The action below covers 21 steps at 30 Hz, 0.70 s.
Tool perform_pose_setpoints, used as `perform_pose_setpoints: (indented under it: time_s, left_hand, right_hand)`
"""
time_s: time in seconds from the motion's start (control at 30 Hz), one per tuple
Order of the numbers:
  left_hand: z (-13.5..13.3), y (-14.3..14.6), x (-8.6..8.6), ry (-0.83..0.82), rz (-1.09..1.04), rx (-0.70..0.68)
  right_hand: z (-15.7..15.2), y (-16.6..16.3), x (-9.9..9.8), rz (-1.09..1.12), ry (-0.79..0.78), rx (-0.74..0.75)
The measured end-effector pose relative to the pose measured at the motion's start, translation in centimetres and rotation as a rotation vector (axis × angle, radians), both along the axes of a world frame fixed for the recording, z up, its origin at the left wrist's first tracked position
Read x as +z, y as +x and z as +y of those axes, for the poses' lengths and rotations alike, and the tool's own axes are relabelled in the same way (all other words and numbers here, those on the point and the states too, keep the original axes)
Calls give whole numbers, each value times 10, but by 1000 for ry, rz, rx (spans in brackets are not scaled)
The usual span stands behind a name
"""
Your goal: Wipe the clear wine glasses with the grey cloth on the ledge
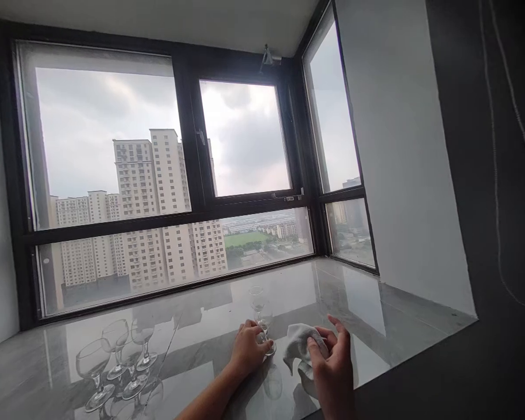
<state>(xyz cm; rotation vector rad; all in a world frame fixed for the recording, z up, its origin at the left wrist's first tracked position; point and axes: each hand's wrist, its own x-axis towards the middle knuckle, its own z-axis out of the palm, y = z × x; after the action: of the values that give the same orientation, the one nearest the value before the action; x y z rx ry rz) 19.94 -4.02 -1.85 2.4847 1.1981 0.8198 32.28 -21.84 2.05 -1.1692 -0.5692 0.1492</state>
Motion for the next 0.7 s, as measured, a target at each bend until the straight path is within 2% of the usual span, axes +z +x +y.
perform_pose_setpoints:
  time_s: [0.3, 0.43, 0.57, 0.63, 0.7]
  left_hand:
    - [17, 5, -1, 37, 89, -17]
    - [10, -4, 1, 19, 75, -78]
    - [-21, -48, 9, -9, -32, -133]
    - [-42, -85, 16, 5, -98, -149]
    - [-61, -129, 26, 48, -185, -107]
  right_hand:
    - [4, 12, -11, 8, -18, 45]
    - [0, 15, -8, 5, -31, 57]
    - [-1, 15, -7, 66, 3, 101]
    - [-2, 12, -5, 93, 29, 100]
    - [-4, 7, -2, 109, 39, 113]
